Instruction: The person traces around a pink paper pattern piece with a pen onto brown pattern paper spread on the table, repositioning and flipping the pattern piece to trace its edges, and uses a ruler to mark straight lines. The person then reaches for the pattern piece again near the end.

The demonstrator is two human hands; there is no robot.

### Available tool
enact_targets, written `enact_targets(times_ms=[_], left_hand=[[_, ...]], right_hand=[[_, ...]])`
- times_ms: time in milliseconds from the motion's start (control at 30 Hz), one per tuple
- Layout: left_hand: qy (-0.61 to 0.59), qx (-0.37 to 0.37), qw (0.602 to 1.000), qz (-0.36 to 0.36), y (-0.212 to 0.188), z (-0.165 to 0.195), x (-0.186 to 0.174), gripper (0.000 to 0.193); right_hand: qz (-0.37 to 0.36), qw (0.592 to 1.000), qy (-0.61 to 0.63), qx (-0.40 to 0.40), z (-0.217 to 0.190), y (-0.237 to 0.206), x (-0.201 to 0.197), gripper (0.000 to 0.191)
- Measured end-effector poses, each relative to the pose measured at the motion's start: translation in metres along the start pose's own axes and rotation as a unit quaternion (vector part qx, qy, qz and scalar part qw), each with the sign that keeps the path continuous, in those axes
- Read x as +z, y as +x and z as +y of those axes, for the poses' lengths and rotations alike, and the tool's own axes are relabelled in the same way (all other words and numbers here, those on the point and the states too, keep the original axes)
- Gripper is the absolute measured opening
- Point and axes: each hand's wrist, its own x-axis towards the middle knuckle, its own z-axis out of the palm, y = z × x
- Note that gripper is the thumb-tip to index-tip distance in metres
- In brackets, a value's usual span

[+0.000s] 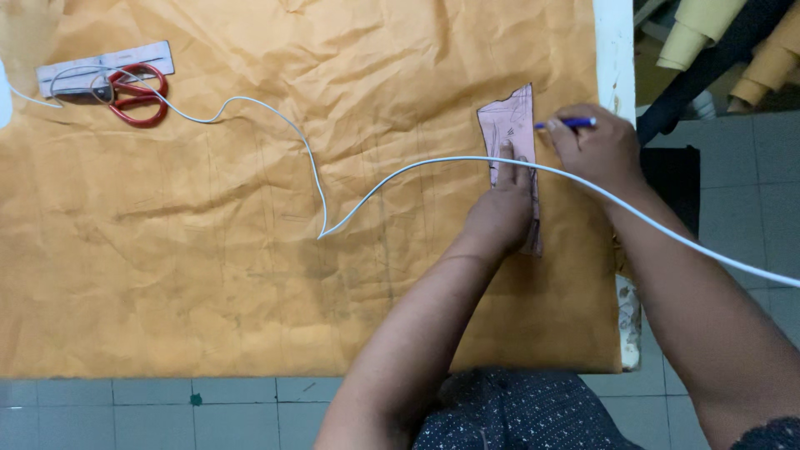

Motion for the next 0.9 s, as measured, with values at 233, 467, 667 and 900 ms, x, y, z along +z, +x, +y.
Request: enact_targets(times_ms=[233, 467, 667, 900], left_hand=[[0.003, 0.023, 1.000, 0.006, -0.003, -0.002, -0.007, 0.071], [0.010, 0.008, 1.000, -0.017, 0.002, -0.009, -0.006, 0.074], [-0.004, 0.042, 0.999, 0.016, 0.006, -0.015, -0.004, 0.073], [-0.005, 0.036, 0.999, -0.005, 0.006, -0.016, -0.006, 0.073]], right_hand=[[-0.037, 0.995, 0.056, 0.072, -0.021, -0.060, -0.022, 0.022], [-0.031, 0.998, 0.018, 0.053, -0.016, -0.053, -0.015, 0.021], [-0.062, 0.994, 0.042, 0.074, -0.030, -0.079, -0.030, 0.021], [-0.075, 0.997, 0.031, 0.008, -0.034, -0.116, -0.037, 0.017]])
